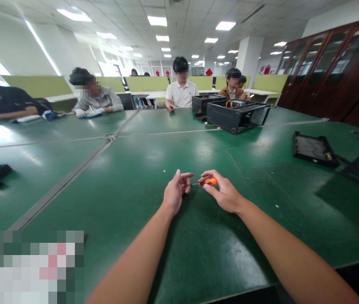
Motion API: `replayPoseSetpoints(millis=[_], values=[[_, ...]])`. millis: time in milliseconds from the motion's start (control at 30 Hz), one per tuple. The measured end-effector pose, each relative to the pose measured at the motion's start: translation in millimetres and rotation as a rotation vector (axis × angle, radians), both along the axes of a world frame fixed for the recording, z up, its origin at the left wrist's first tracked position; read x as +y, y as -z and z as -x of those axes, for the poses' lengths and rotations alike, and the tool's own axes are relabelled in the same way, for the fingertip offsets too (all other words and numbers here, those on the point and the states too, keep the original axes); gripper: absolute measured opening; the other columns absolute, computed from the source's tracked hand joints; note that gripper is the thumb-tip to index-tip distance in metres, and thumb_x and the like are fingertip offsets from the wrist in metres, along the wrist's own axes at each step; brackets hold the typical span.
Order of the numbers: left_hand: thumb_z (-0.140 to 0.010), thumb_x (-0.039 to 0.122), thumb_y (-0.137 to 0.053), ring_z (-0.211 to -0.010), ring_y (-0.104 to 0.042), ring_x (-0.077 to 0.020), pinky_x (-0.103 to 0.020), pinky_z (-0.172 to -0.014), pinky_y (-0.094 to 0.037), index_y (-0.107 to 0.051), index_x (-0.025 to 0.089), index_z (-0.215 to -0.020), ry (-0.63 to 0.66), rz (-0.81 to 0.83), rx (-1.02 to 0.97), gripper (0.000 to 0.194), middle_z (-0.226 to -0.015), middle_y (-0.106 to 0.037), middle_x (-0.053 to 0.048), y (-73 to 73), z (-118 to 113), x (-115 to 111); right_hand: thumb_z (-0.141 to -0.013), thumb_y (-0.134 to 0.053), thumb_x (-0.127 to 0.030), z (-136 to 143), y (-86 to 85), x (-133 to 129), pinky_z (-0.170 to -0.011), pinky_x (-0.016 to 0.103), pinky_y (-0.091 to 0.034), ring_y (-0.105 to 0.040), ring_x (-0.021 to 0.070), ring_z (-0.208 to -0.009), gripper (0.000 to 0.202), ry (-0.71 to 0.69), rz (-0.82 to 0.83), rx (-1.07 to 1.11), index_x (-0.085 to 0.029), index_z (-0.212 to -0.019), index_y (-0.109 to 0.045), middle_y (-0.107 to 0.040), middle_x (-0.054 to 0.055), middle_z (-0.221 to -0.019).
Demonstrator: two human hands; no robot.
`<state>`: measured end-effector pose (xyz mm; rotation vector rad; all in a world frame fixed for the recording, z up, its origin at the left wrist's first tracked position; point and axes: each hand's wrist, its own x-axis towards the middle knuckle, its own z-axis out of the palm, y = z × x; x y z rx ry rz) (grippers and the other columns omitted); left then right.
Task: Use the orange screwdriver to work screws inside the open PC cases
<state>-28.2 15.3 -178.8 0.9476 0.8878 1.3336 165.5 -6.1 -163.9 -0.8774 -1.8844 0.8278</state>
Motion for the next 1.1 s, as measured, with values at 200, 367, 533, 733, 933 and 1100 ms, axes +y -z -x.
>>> replayPoseSetpoints(millis=[200, 367, 533, 733, 933, 1100], values=[[-0.082, 0.069, -0.054, -0.048, -0.043, -0.0093, -0.027, -0.051, -0.034, -0.075, 0.010, -0.090, 0.008, 0.010, -0.004, 0.064, -0.063, -0.053, 0.000, 0.0, 0.7, -0.1, -0.092, -0.054, -0.025, -3.0, -1.3, -0.3, -0.089, 0.036, -0.049, -0.066, 0.0188, -0.094, 0.028, 0.050, -0.023, 0.091, -0.023, -0.119, -0.052, -0.070, 0.004, -0.102], [-0.081, 0.068, -0.056, -0.050, -0.043, -0.0103, -0.028, -0.052, -0.033, -0.074, 0.009, -0.087, -0.001, 0.011, 0.018, 0.062, -0.063, -0.052, -0.001, -1.8, -0.1, -1.3, -0.090, -0.052, -0.025, -5.1, 0.8, -0.9, -0.079, 0.033, -0.051, -0.065, 0.0184, -0.082, 0.031, 0.025, 0.002, 0.197, -0.022, -0.120, -0.049, -0.071, 0.004, -0.091], [-0.079, 0.068, -0.058, -0.051, -0.043, -0.0112, -0.028, -0.052, -0.032, -0.075, 0.009, -0.085, 0.002, 0.001, 0.030, 0.061, -0.061, -0.051, -0.001, -3.8, -1.1, -2.5, -0.090, -0.053, -0.024, -5.2, 0.0, -2.8, -0.078, 0.032, -0.051, -0.066, 0.0183, -0.082, 0.031, 0.020, -0.013, 0.184, -0.022, -0.121, -0.050, -0.071, 0.004, -0.091], [-0.079, 0.069, -0.057, -0.051, -0.043, -0.0116, -0.028, -0.053, -0.032, -0.075, 0.010, -0.082, 0.009, 0.004, 0.047, 0.061, -0.060, -0.051, -0.001, -5.0, -2.3, -3.2, -0.090, -0.054, -0.024, -4.9, -1.9, -2.7, -0.080, 0.033, -0.051, -0.066, 0.0177, -0.079, 0.032, 0.107, -0.048, 0.175, -0.022, -0.122, -0.050, -0.072, 0.003, -0.091], [-0.080, 0.070, -0.056, -0.052, -0.045, -0.0112, -0.027, -0.054, -0.032, -0.075, 0.010, -0.081, 0.024, 0.001, 0.042, 0.063, -0.060, -0.052, -0.001, -4.4, -2.5, -3.8, -0.094, -0.054, -0.028, -3.1, -1.3, -1.7, -0.084, 0.034, -0.052, -0.067, 0.0182, -0.086, 0.028, 0.148, -0.046, 0.160, -0.023, -0.121, -0.051, -0.071, 0.004, -0.097], [-0.079, 0.070, -0.057, -0.052, -0.045, -0.0109, -0.027, -0.053, -0.033, -0.075, 0.010, -0.080, 0.021, -0.002, 0.044, 0.063, -0.061, -0.052, -0.001, -4.3, -2.7, -3.8, -0.095, -0.053, -0.030, 0.2, 2.3, 2.7, -0.093, 0.036, -0.048, -0.066, 0.0195, -0.100, 0.024, 0.197, -0.064, 0.058, -0.023, -0.119, -0.053, -0.070, 0.006, -0.111]])
